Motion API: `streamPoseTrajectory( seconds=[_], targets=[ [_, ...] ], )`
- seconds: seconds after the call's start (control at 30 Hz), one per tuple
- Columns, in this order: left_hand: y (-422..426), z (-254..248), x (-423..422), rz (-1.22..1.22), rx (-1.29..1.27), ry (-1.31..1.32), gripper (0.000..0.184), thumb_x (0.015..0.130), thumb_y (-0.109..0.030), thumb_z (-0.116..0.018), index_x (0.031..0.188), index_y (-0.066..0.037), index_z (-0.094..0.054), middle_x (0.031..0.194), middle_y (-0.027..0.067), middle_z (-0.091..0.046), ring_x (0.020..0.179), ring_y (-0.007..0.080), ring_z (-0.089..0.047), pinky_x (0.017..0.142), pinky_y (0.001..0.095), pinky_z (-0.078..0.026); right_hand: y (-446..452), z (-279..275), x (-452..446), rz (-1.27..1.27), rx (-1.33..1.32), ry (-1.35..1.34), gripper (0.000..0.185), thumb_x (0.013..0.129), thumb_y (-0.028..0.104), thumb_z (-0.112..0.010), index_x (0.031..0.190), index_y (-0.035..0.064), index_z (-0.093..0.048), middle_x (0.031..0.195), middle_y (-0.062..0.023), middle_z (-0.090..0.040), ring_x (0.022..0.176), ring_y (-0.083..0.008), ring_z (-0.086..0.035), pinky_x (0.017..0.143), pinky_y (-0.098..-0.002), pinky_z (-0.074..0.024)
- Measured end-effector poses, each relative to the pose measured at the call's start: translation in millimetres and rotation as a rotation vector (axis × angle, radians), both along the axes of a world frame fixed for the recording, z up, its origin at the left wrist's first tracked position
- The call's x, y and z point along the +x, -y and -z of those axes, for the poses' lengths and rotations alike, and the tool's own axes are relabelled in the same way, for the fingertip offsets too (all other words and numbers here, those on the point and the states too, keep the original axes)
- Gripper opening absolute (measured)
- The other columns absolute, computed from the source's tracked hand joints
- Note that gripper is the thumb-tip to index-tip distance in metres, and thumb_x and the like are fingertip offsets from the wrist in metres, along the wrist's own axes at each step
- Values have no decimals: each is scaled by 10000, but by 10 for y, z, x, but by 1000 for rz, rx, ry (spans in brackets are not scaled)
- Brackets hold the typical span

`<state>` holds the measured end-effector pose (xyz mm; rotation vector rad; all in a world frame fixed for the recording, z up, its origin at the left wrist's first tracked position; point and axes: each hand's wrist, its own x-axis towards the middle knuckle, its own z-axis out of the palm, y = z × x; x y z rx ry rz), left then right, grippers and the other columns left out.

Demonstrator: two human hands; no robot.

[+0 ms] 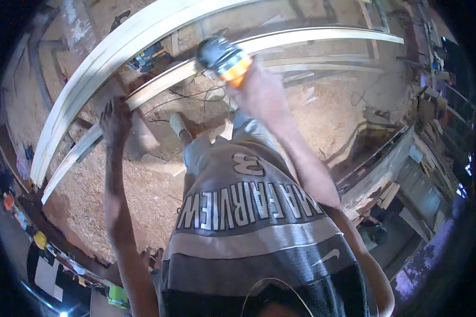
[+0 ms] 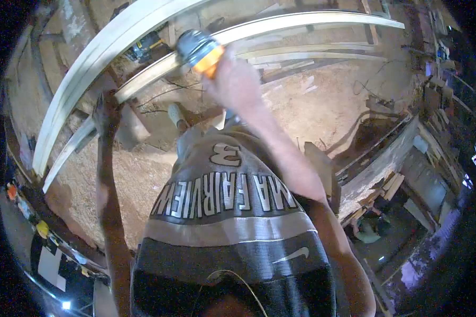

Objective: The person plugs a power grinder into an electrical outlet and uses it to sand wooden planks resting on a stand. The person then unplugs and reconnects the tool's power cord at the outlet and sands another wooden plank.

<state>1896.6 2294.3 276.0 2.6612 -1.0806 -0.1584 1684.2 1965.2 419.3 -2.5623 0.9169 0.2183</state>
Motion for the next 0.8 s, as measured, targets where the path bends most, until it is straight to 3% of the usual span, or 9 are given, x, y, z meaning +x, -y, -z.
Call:
streamPoseTrajectory(
  seconds=[0.07, 0.17, 0.2, 0.27, 0.37, 0.43, 0.5, 0.57, 0.8],
  targets=[
    [344, -109, -56, 40, -32, -111, 506, 834, -123, -713, 1306, -57, -544, 1250, 177, -636, 1135, 419, -599, 942, 520, -474, -103, -53, -16, -11, 8, 48, 603, 828, 352, -752, 1137, -90, -480, 696, -200, -686, 664, -376, -717, 604, -466, -589],
    [-196, -101, 143, 154, -164, -79, 615, 835, -165, -727, 1396, -65, -495, 1343, 207, -579, 1244, 423, -537, 1017, 547, -422, -875, 21, 269, -36, 56, 54, 581, 804, 326, -768, 1092, -97, -493, 701, -210, -683, 668, -362, -722, 598, -445, -588],
    [-579, -9, 301, 272, 56, 101, 708, 839, -226, -751, 1457, -71, -444, 1402, 212, -532, 1303, 420, -485, 1038, 562, -391, -1008, 26, 379, -49, 101, 60, 558, 793, 315, -774, 1061, -95, -506, 711, -216, -684, 676, -356, -725, 599, -434, -588],
    [-958, -222, 452, 19, 82, 36, 682, 784, -314, -836, 1354, -84, -541, 1268, 137, -630, 1150, 387, -593, 1018, 545, -417, -1252, 38, 566, -83, 85, 115, 542, 794, 309, -774, 1051, -88, -510, 731, -213, -688, 690, -351, -727, 603, -431, -587],
    [-1529, 88, 681, 69, 57, 127, 624, 714, -217, -881, 1260, -111, -600, 1073, 95, -696, 1090, 340, -636, 922, 482, -491, -1307, 172, 494, -117, 56, 148, 545, 796, 316, -779, 1070, -69, -509, 776, -207, -696, 725, -348, -727, 617, -429, -585],
    [-1613, 222, 761, 71, 130, -4, 600, 779, -341, -834, 1285, -104, -615, 1205, 144, -672, 1172, 356, -619, 1153, 596, -317, -1019, 228, 288, -25, -27, 154, 618, 802, 418, -789, 1050, -76, -511, 718, -235, -678, 702, -390, -714, 614, -469, -577],
    [-1601, 202, 582, 40, 83, 1, 553, 806, -282, -803, 1290, -97, -611, 1195, 167, -666, 1144, 367, -622, 1132, 564, -362, -652, 77, 154, 98, -116, -74, 585, 821, 386, -761, 1105, -62, -514, 812, -213, -708, 764, -378, -727, 660, -459, -590],
    [-1609, 144, 591, 61, 53, 184, 512, 771, -125, -783, 1247, -71, -604, 1133, 154, -683, 1055, 375, -641, 878, 495, -496, -368, 9, -11, 200, -131, -81, 618, 824, 418, -750, 1123, -69, -513, 839, -229, -714, 801, -397, -728, 700, -473, -594],
    [-1709, 236, 616, 54, 79, 117, 433, 815, -110, -711, 1234, -98, -606, 1131, 156, -673, 1021, 380, -643, 842, 498, -497, 727, 106, -565, 278, -204, 53, 638, 801, 445, -761, 1096, -83, -556, 916, -297, -710, 909, -420, -724, 777, -490, -579]
  ],
)
